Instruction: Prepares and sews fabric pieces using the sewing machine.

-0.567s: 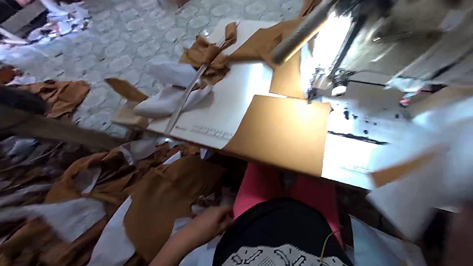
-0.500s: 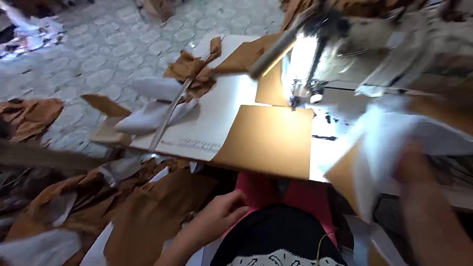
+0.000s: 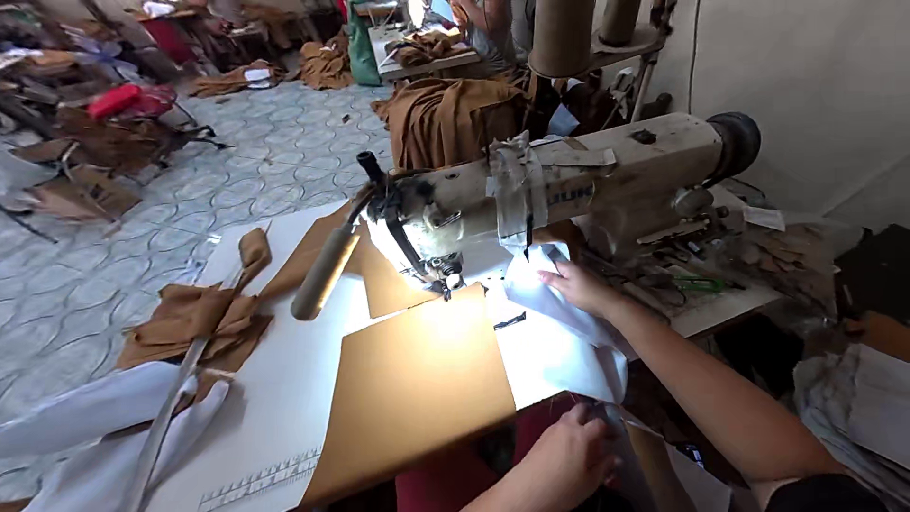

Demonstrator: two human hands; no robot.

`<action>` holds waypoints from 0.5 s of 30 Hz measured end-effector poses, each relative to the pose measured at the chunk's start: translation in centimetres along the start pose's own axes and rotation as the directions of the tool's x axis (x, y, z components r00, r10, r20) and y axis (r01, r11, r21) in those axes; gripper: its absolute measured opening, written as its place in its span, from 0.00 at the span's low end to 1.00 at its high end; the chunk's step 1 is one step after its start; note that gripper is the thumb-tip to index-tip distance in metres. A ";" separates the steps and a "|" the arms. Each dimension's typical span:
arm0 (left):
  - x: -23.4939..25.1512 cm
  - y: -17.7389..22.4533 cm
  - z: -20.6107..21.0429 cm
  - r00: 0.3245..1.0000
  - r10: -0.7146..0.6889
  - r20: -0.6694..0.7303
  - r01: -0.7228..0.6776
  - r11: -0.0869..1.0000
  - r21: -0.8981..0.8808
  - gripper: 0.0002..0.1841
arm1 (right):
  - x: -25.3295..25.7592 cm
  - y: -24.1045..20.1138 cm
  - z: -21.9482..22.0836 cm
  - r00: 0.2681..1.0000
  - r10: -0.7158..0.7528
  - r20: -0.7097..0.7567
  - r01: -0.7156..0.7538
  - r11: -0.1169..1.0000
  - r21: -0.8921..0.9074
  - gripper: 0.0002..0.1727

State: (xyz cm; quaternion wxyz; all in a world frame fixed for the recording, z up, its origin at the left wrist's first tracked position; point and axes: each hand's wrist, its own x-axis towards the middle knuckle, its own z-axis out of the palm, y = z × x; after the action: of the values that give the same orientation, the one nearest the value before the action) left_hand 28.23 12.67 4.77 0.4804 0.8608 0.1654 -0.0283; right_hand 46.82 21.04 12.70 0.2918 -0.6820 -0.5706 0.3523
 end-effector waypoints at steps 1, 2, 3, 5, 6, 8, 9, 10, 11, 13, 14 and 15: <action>0.4 -0.2 0.2 0.997 0.066 -0.046 -0.067 0.997 -0.033 0.18 | 0.3 -0.4 0.2 1.000 0.004 0.001 -0.004 1.000 0.017 0.21; 0.9 -0.2 0.3 0.985 0.139 -0.098 -0.148 0.984 -0.094 0.16 | 0.8 -0.5 0.6 1.000 -0.013 0.005 0.013 0.999 0.030 0.20; 1.4 -0.1 0.3 0.971 0.188 -0.149 -0.215 0.958 -0.188 0.14 | 1.5 -0.5 1.3 0.999 -0.049 0.012 0.048 0.998 0.039 0.19; 1.7 0.1 0.4 0.941 0.218 -0.257 -0.321 0.811 -0.489 0.08 | 2.4 -0.3 2.4 0.993 -0.099 0.067 0.101 0.995 -0.018 0.20; 1.6 0.3 0.2 0.943 0.201 -0.264 -0.328 0.692 -0.643 0.03 | 2.5 -0.1 2.6 0.986 -0.116 0.119 0.125 0.989 -0.074 0.21; 0.6 0.9 -0.1 0.952 0.161 -0.261 -0.306 0.543 -0.782 0.06 | 2.1 0.5 2.0 0.967 -0.138 0.216 0.176 0.970 -0.167 0.23; -0.1 1.0 -0.2 0.944 0.173 -0.281 -0.329 0.527 -0.783 0.06 | 1.3 0.8 1.1 0.960 -0.149 0.239 0.195 0.964 -0.183 0.24; -0.7 0.8 -0.4 0.914 0.207 -0.348 -0.403 0.546 -0.735 0.05 | -0.1 1.0 -0.3 0.961 -0.157 0.228 0.203 0.959 -0.198 0.25; -1.0 0.3 -0.7 0.861 0.242 -0.446 -0.499 0.567 -0.656 0.06 | -1.9 1.4 -1.9 0.971 -0.158 0.178 0.195 0.957 -0.214 0.25; -1.2 -0.9 -2.1 0.717 0.237 -0.655 -0.644 0.584 -0.494 0.08 | -5.6 3.0 -5.3 0.992 -0.127 -0.014 0.118 0.953 -0.281 0.20; -1.2 -1.2 -3.1 0.654 0.189 -0.732 -0.674 0.584 -0.452 0.09 | -7.1 4.1 -6.8 0.988 -0.090 -0.124 0.043 0.940 -0.338 0.16; -1.2 -1.2 -3.9 0.620 0.137 -0.773 -0.679 0.588 -0.440 0.09 | -8.3 5.4 -7.9 0.973 -0.046 -0.226 -0.049 0.915 -0.400 0.13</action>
State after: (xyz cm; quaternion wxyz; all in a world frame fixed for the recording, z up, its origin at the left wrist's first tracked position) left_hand 26.35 16.21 6.16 0.6664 0.5719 0.1021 0.4673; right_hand 55.52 11.91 14.24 0.2090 -0.7641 -0.5926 0.1461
